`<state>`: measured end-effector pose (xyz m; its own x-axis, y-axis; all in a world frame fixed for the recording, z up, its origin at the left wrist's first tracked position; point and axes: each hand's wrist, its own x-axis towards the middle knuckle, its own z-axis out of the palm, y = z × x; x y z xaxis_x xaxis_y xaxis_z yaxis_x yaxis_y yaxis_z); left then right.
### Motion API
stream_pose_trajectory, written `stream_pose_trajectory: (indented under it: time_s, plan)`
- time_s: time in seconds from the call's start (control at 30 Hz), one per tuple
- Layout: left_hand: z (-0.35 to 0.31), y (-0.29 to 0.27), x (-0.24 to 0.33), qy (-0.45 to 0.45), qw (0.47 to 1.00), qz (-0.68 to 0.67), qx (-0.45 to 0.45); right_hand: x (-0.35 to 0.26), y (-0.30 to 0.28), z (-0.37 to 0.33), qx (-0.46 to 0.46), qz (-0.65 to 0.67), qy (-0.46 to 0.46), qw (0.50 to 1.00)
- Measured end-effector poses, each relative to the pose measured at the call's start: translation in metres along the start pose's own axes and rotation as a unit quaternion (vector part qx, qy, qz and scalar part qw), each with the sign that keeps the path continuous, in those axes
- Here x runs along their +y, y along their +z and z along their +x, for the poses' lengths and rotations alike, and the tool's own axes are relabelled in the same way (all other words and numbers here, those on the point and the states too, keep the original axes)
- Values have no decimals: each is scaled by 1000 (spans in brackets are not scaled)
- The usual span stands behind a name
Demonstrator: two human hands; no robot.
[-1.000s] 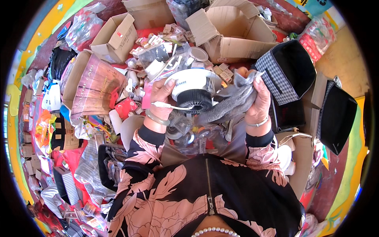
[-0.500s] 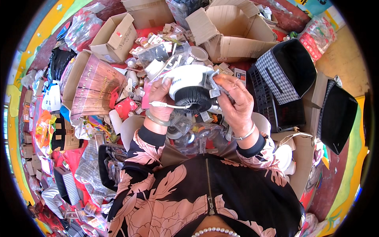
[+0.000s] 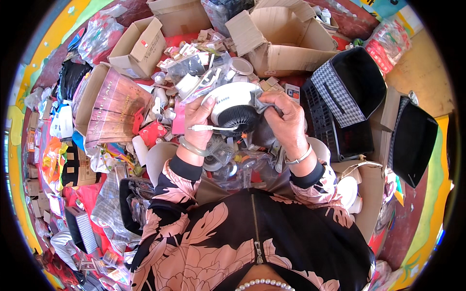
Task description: The person sits on the floor and wipes a small white fan with a grey cloth, cleaning the grill and body. They then wipe a white plate and place it into a cardboard box filled with other white plates. Finally, they pick up a white bowl and wipe it with the cloth.
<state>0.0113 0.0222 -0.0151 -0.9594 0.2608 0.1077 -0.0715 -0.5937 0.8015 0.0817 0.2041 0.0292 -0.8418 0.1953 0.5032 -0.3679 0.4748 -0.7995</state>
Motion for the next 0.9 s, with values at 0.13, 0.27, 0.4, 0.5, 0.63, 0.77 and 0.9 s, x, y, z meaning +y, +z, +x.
stream_pose_trajectory:
  time_s: [0.13,0.27,0.4,0.5,0.63,0.77,0.9]
  plan:
    - [3,-2,2,-12,1000,4,-15,0,-3,-1,-5,25,4,1000]
    - [7,-3,-1,10,1000,23,4,5,-43,7,-102,370,189,904]
    - [9,-7,-3,-8,1000,-18,1,10,-54,16,30,504,198,840]
    - [7,-2,-3,-33,998,-56,0,5,-40,11,38,423,256,869]
    - [6,0,-5,-27,999,-30,-5,-2,-11,4,-23,-79,-54,995]
    - [5,-4,-9,-9,1000,20,-11,-4,0,3,-9,-92,-31,995]
    - [5,-3,-10,-18,1000,21,-3,-1,-2,1,-24,5,75,997]
